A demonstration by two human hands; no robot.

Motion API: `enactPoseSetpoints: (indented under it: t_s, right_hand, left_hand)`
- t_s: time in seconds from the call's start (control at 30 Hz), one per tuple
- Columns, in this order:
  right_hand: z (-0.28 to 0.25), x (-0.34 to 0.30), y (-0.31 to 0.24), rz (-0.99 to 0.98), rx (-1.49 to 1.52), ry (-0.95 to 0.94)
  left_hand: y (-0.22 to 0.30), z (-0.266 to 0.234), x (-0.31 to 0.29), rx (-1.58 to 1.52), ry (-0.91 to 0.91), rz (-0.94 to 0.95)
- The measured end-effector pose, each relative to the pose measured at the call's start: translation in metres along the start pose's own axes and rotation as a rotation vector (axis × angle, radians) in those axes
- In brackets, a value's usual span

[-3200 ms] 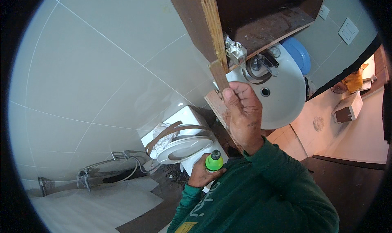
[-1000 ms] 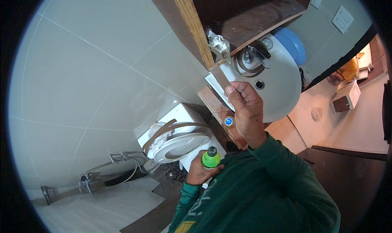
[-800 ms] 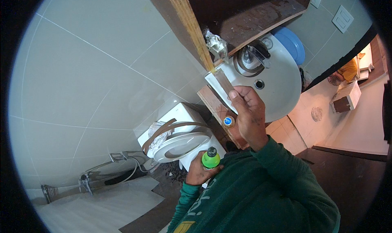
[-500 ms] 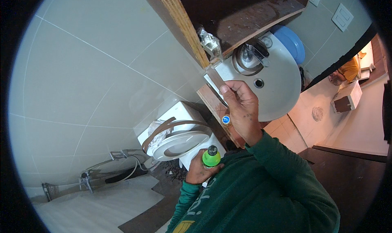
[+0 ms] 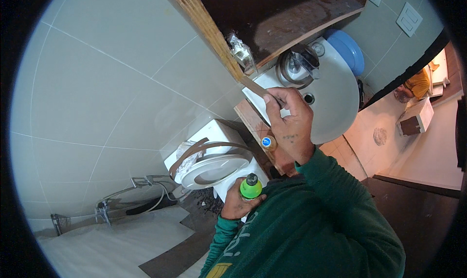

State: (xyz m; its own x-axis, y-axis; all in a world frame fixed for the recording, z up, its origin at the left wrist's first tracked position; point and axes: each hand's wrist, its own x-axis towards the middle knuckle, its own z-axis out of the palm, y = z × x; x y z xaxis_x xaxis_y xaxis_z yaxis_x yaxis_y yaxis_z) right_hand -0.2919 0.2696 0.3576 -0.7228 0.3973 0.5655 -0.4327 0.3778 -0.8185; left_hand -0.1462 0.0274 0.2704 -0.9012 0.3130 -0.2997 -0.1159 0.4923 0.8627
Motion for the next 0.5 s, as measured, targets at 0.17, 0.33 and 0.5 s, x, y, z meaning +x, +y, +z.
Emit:
enactPoseSetpoints:
  t_s: [0.17, 0.33, 0.5]
  right_hand:
    - [-0.014, 0.015, 0.013, -0.092, -0.083, -0.002]
    - [-0.034, 0.022, 0.017, -0.177, -0.149, -0.09]
    - [-0.038, 0.031, 0.012, -0.166, -0.069, -0.182]
  left_hand:
    - [0.014, 0.005, 0.002, 0.04, -0.004, -0.027]
    - [0.018, 0.013, 0.004, -0.026, 0.0, -0.041]
    - [0.018, 0.022, 0.006, 0.004, 0.024, -0.048]
